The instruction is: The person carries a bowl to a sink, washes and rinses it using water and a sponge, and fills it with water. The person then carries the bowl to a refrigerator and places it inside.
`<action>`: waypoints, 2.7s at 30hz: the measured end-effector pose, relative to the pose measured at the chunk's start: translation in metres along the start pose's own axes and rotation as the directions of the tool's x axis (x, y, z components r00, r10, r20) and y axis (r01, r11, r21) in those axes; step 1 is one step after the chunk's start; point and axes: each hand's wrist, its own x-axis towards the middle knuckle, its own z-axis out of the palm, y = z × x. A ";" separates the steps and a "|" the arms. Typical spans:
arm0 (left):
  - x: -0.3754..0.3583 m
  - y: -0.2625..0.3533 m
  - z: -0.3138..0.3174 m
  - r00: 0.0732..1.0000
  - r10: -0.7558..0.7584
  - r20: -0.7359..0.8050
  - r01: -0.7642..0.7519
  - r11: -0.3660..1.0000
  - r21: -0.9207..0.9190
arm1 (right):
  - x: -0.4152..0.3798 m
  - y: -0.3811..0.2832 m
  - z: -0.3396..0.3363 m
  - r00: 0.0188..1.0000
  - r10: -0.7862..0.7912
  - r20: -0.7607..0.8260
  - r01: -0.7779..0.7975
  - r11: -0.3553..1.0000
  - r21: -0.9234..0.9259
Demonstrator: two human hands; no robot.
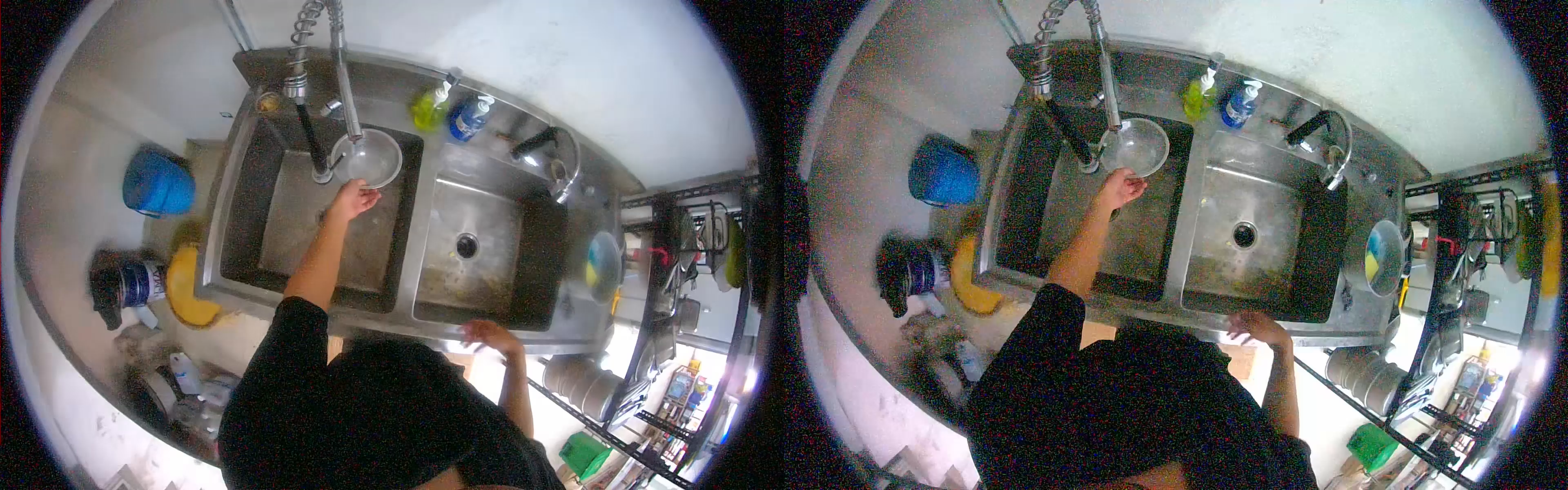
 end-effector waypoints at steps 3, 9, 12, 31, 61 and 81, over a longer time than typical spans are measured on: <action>0.000 0.003 -0.003 0.999 0.003 0.032 -0.003 1.000 0.000 | 0.060 -0.043 -0.011 0.960 -0.258 0.109 0.270 0.956 -0.116; 0.009 -0.003 -0.013 0.997 0.025 0.066 -0.023 0.999 -0.030 | 0.175 -0.181 0.008 0.938 -0.298 -0.177 0.308 0.951 0.033; 0.011 0.000 -0.015 0.991 0.058 0.120 -0.051 0.997 -0.056 | 0.223 -0.222 0.015 0.927 -0.274 -0.254 0.313 0.941 0.126; 0.002 0.055 -0.105 0.968 0.251 -0.029 -0.140 0.629 0.765 | 0.318 -0.295 0.020 0.809 -0.398 -0.433 0.405 0.911 -0.080; 0.047 0.237 0.019 0.496 0.628 0.599 -0.294 -0.528 0.797 | 0.310 -0.275 0.027 0.807 -0.374 -0.457 0.391 0.918 -0.061; -0.151 -0.035 -0.081 0.647 0.704 0.292 -0.230 -0.185 0.955 | 0.035 -0.055 0.021 0.643 -0.372 -0.669 0.423 0.901 -0.095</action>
